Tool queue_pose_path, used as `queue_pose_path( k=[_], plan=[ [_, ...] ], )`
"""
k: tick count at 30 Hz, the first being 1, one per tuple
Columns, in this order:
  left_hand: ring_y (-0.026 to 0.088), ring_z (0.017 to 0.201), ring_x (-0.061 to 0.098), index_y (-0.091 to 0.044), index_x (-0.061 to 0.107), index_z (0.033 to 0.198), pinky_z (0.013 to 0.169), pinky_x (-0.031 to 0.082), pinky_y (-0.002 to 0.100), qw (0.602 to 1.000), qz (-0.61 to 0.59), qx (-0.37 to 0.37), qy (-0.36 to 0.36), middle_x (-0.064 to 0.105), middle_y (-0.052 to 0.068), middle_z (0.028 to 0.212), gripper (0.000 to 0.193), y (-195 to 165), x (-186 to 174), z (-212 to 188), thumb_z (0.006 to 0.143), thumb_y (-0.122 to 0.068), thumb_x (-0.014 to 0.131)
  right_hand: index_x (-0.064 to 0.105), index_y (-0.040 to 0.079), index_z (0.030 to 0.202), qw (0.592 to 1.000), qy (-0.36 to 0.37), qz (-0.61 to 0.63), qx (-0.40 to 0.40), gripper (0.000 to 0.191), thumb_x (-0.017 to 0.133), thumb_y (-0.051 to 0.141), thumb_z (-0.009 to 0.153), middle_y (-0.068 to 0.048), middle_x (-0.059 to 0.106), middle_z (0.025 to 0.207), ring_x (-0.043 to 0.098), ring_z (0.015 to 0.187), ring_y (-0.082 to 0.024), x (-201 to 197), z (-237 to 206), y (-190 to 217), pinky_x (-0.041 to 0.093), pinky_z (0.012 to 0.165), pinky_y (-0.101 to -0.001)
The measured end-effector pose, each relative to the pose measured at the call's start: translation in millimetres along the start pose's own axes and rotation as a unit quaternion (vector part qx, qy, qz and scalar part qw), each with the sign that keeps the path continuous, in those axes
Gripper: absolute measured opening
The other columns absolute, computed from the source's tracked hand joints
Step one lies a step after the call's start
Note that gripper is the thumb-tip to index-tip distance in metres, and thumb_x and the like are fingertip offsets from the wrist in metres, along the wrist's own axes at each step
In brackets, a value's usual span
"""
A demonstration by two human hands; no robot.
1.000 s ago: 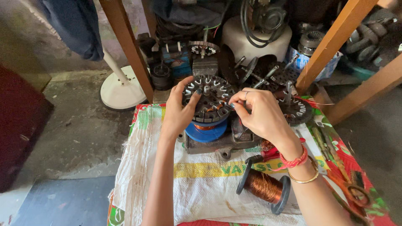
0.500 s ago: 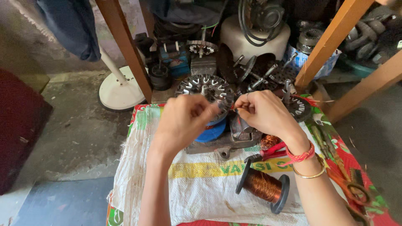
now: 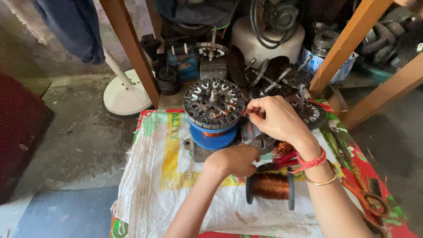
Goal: The person winds copper wire around the slots of a motor armature using a hand-held tool to guide and press the wire into place. They repeatedly rotate the armature and adjust the wire to ensure it fits tightly within each slot.
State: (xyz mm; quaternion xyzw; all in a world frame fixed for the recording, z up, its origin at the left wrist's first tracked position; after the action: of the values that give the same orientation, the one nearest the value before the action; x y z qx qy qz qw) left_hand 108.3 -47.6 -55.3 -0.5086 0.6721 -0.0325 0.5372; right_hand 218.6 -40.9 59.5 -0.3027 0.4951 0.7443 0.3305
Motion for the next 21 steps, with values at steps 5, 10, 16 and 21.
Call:
queue_pose_path(
  k=[5, 10, 16, 21],
  plan=[
    [0.032, 0.086, 0.072, -0.008, 0.073, 0.11, 0.067, 0.059, 0.042, 0.984, 0.121, 0.058, -0.118, 0.074, 0.016, 0.105, 0.036, 19, -9, 2, 0.074, -0.008, 0.072, 0.075, 0.001, 0.1, 1.0, 0.014, 0.006, 0.012, 0.021, 0.07, 0.009, 0.082, -0.015, 0.075, 0.075, 0.073, 0.064, -0.023, 6, 0, -1, 0.055, 0.065, -0.035],
    [0.034, 0.095, 0.077, -0.013, 0.066, 0.118, 0.077, 0.064, 0.046, 0.991, 0.015, -0.132, -0.025, 0.072, 0.012, 0.113, 0.036, 44, -7, 5, 0.084, -0.001, 0.061, 0.075, 0.001, 0.101, 1.0, 0.008, 0.009, 0.002, 0.021, 0.069, 0.008, 0.082, -0.016, 0.075, 0.078, 0.074, 0.068, -0.022, 6, 1, -3, 0.056, 0.067, -0.0343],
    [0.028, 0.116, 0.061, -0.026, 0.076, 0.111, 0.093, 0.052, 0.04, 0.986, 0.133, 0.01, -0.103, 0.067, 0.005, 0.122, 0.049, 41, -20, 1, 0.071, 0.003, 0.071, 0.074, -0.002, 0.101, 0.998, 0.011, 0.049, 0.031, 0.02, 0.065, 0.004, 0.084, -0.017, 0.076, 0.074, 0.076, 0.067, -0.018, 8, 2, -8, 0.057, 0.066, -0.0328],
    [0.03, 0.119, 0.064, -0.023, 0.071, 0.123, 0.097, 0.053, 0.04, 0.985, 0.065, -0.082, -0.134, 0.067, 0.011, 0.129, 0.047, 22, -35, -37, 0.081, -0.002, 0.065, 0.073, -0.004, 0.098, 0.997, -0.011, 0.066, 0.03, 0.018, 0.066, 0.004, 0.084, -0.017, 0.077, 0.076, 0.077, 0.072, -0.016, 8, 3, -9, 0.058, 0.068, -0.0314]
  ],
)
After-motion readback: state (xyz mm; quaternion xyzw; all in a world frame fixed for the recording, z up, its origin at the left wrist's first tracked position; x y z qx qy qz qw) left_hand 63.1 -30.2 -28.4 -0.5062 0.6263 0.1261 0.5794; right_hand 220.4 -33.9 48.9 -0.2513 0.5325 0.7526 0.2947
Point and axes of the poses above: each hand's wrist, its own z-axis towards the middle knuckle, its own x-axis out of the palm, y = z × x, the point moved 5 cm from there along z, towards the middle knuckle
